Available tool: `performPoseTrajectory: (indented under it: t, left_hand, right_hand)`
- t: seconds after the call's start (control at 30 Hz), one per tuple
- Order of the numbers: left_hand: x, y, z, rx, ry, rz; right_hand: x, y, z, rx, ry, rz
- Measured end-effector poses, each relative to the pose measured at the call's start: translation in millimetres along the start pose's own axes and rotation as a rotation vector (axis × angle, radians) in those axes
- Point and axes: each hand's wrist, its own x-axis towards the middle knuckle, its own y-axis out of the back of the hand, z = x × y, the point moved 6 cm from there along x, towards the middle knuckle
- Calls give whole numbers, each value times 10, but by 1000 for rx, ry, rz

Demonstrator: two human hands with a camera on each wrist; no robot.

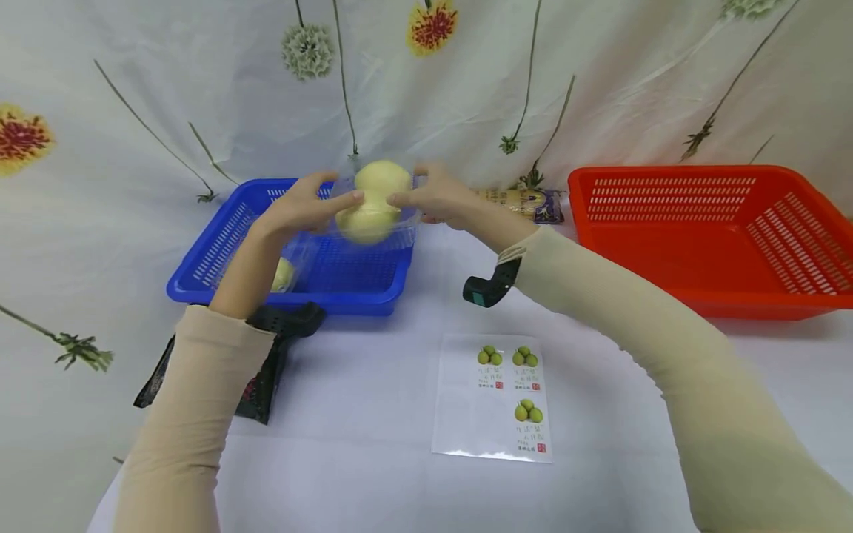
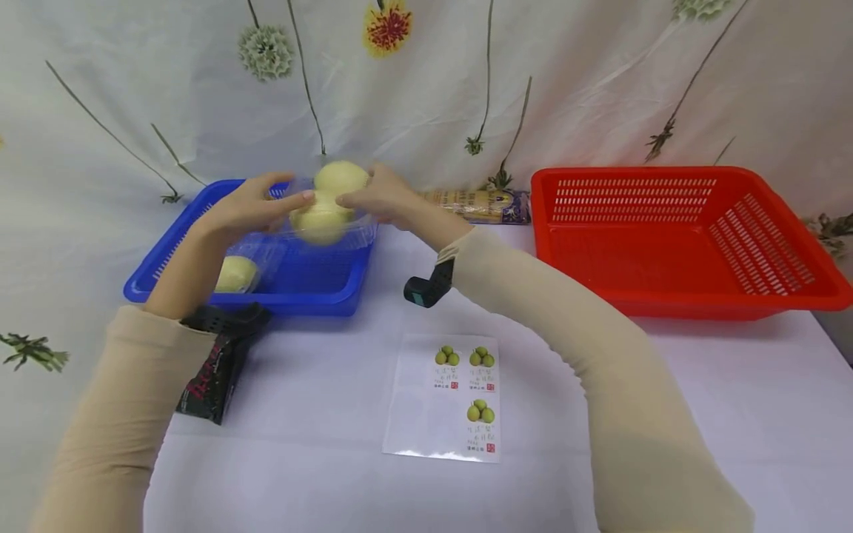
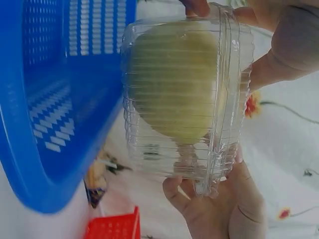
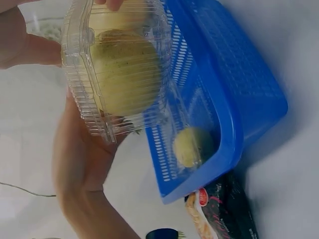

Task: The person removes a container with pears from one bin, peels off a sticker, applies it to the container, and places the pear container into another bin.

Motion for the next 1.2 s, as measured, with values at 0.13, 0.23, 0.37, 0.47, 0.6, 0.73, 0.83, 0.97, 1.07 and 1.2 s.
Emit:
performPoseTrajectory:
  t: [0.13, 0.23, 0.37, 0.47, 0.6, 0.73, 0.83, 0.97, 1.07, 1.2]
  left_hand:
    - [-19, -114, 189, -40, -62, 25]
    - [-8, -223, 306, -91, -136, 46]
    - [14, -427, 456, -131, -250, 68]
    - [2, -610, 565, -47, -308, 101]
    - [-2, -869, 690, 102, -366, 132]
    - [15, -1095, 776, 159, -415, 130]
    - [26, -1225, 783, 153, -422, 115]
    - [37, -1398, 749, 94, -420, 63]
    - [44, -1511, 711, 66, -420, 41]
    - [67, -1623, 654, 52, -410, 48]
  right_hand:
    - [-136, 206, 61, 51, 11, 11]
    - [-231, 361, 161, 31, 10, 35]
    - [-356, 547, 341, 4, 26, 63]
    - [-446, 649, 482, 7, 55, 67]
    - [-567, 770, 665, -40, 80, 78]
    - [-678, 866, 819, -134, 94, 92]
    - [-733, 893, 911, -185, 74, 97]
    - [-789, 905, 1037, -217, 28, 102]
    - [-817, 900, 1142, -231, 5, 99]
    - [-816, 871, 1294, -254, -8, 94]
